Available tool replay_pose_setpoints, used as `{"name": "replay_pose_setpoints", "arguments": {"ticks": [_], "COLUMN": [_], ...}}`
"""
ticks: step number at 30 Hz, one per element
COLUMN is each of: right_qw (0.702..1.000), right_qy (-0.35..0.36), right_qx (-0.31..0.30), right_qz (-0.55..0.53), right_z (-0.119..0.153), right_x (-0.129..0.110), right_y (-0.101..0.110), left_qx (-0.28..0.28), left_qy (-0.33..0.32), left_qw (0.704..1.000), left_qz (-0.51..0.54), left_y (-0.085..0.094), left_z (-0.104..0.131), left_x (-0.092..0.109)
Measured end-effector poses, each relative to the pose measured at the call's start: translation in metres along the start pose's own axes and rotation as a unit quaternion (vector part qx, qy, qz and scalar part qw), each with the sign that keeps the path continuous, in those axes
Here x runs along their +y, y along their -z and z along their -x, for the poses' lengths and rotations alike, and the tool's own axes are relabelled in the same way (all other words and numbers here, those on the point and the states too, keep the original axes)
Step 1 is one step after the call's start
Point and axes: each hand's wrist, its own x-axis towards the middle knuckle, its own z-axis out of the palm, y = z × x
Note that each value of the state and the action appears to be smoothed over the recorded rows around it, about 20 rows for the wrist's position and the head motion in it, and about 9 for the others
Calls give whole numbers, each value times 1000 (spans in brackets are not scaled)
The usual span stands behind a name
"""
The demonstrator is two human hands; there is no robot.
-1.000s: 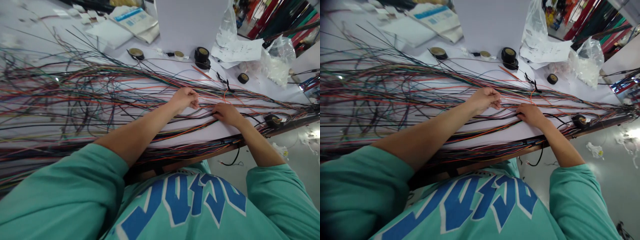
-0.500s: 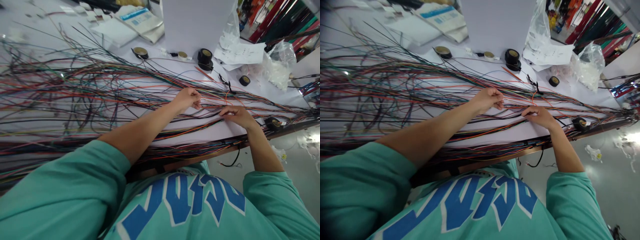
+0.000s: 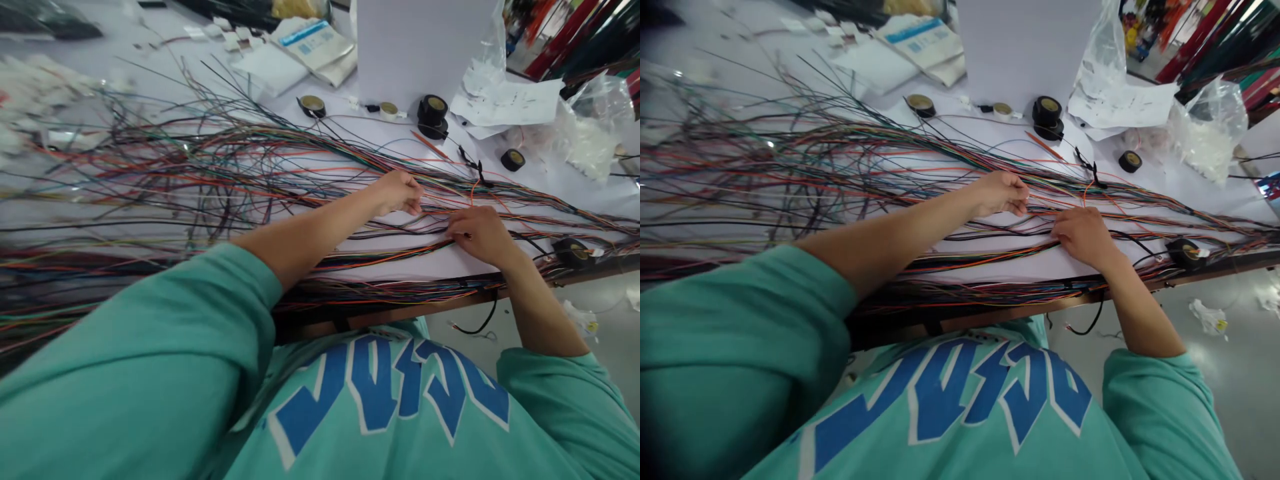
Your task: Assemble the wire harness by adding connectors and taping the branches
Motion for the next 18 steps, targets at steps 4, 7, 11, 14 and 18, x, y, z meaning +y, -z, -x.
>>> {"name": "replay_pose_setpoints", "arguments": {"ticks": [4, 7, 11, 14, 18], "right_qw": [990, 987, 986, 985, 993], "right_qy": [-16, -32, -52, -29, 8], "right_qx": [-75, -83, -65, -72, -66], "right_qz": [117, 136, 144, 151, 97], "right_z": [-15, -19, -19, -20, -22], "right_x": [-22, -30, -29, -25, -14], "right_y": [-5, -8, -9, -9, -14], "left_qx": [-14, -30, -25, -45, -49], "left_qy": [58, 64, 76, 75, 72], "left_qw": [997, 996, 996, 994, 992], "left_qz": [-44, -58, -42, -73, -88], "left_y": [2, 5, 10, 14, 11], "left_z": [-7, -11, -14, -15, -9], "left_x": [11, 16, 18, 19, 20]}}
